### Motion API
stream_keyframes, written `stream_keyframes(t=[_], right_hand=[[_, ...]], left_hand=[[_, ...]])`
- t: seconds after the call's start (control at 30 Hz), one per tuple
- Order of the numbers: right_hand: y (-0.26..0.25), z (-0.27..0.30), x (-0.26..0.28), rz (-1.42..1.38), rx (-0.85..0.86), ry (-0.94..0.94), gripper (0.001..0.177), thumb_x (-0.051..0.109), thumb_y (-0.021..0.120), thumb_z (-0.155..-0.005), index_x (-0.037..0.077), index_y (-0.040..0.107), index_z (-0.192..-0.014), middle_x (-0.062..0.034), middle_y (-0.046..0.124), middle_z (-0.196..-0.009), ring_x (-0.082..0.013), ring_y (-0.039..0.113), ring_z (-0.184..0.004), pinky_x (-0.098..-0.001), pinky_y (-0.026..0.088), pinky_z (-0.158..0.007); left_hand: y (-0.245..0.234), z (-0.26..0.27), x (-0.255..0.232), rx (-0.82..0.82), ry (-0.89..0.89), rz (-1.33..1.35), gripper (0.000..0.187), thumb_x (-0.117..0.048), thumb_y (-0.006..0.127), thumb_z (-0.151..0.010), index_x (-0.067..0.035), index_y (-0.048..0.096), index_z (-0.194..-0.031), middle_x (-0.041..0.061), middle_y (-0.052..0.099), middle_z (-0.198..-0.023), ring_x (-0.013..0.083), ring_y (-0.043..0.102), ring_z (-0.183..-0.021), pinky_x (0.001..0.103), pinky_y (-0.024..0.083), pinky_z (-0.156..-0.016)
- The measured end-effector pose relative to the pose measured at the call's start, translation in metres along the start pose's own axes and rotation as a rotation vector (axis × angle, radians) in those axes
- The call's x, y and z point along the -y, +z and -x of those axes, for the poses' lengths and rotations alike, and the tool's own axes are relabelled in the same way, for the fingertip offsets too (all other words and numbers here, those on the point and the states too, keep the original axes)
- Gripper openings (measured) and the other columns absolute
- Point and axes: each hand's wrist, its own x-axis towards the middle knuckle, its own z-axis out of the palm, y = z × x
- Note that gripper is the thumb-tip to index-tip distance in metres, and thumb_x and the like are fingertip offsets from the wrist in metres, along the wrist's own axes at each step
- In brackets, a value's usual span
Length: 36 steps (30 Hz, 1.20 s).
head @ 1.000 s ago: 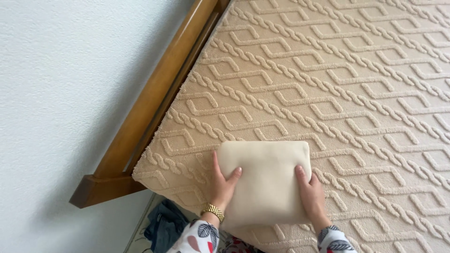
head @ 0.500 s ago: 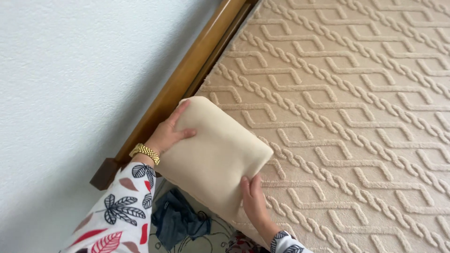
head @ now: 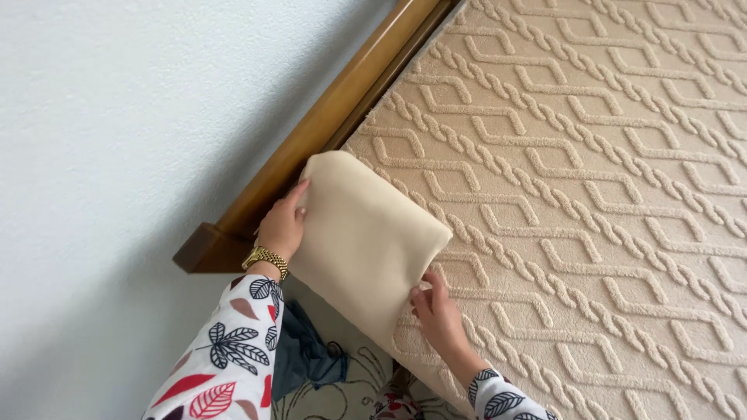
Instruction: Folding clothes on a bed, picking up a handheld vacuum, and closing curtains in a bedroom.
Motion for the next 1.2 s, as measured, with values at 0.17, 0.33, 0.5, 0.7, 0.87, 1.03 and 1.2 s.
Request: stream_keyframes(t=[0.17,0.33,0.5,0.7,0.87,1.03,1.2], right_hand=[[-0.004,0.033,-0.014,0.022,-0.062,0.027,0.037,0.028,0.049,-0.103,0.020,0.049,-0.139,-0.0029,0.075,-0.088,-0.0182,0.068,-0.075,-0.0361,0.052,-0.070],[-0.006,0.080,-0.029,-0.056,-0.056,0.015,0.040,0.024,0.051,-0.102,0.018,0.048,-0.142,-0.0073,0.076,-0.095,-0.0194,0.070,-0.083,-0.0342,0.056,-0.077],[0.004,0.125,-0.055,-0.037,-0.074,-0.034,0.035,0.029,0.050,-0.103,0.020,0.051,-0.137,-0.0038,0.074,-0.090,-0.0172,0.067,-0.078,-0.0337,0.054,-0.072],[0.034,0.169,-0.076,-0.050,0.030,-0.102,0.041,0.024,0.056,-0.100,0.017,0.045,-0.139,-0.0068,0.070,-0.086,-0.0184,0.062,-0.077,-0.0337,0.048,-0.069],[0.080,0.188,-0.070,0.009,0.112,-0.060,0.046,0.033,0.059,-0.099,0.016,0.049,-0.141,-0.0043,0.072,-0.091,-0.0180,0.063,-0.081,-0.0340,0.051,-0.077],[0.138,0.184,-0.070,0.078,0.157,-0.035,0.050,0.034,0.060,-0.098,0.014,0.048,-0.142,-0.0036,0.073,-0.098,-0.0178,0.063,-0.086,-0.0340,0.050,-0.078],[0.206,0.176,-0.073,0.146,0.164,-0.080,0.049,0.031,0.063,-0.101,0.013,0.049,-0.144,-0.0138,0.078,-0.107,-0.0276,0.072,-0.101,-0.0442,0.058,-0.084]], left_hand=[[0.018,0.027,0.026,-0.129,0.010,-0.231,0.059,-0.015,0.043,-0.098,-0.033,0.044,-0.154,0.015,0.067,-0.122,0.0405,0.061,-0.112,0.059,0.048,-0.090],[0.021,0.089,0.035,-0.222,-0.064,-0.115,0.056,-0.013,0.036,-0.101,-0.028,0.036,-0.155,0.021,0.036,-0.159,0.0422,0.034,-0.145,0.065,0.044,-0.098],[0.024,0.177,0.043,-0.088,-0.221,0.059,0.076,-0.029,0.053,-0.098,-0.022,0.016,-0.165,0.017,0.071,-0.092,0.0412,0.067,-0.075,0.053,0.053,-0.066],[0.051,0.269,0.108,0.005,-0.279,-0.028,0.084,-0.035,0.056,-0.095,-0.032,0.008,-0.164,0.006,0.069,-0.068,0.0406,0.069,-0.071,0.054,0.052,-0.069],[0.043,0.337,0.162,0.009,-0.338,0.015,0.085,-0.034,0.057,-0.099,-0.027,0.007,-0.166,-0.003,0.056,-0.053,0.0213,0.051,-0.044,0.036,0.037,-0.042],[0.028,0.378,0.199,0.024,-0.470,0.095,0.086,-0.033,0.058,-0.098,-0.031,0.007,-0.166,-0.002,0.069,-0.071,0.0253,0.063,-0.056,0.039,0.048,-0.049],[0.029,0.399,0.244,0.067,-0.486,0.171,0.088,-0.030,0.057,-0.097,-0.023,0.003,-0.167,0.009,0.074,-0.110,0.0319,0.074,-0.104,0.044,0.059,-0.089]])
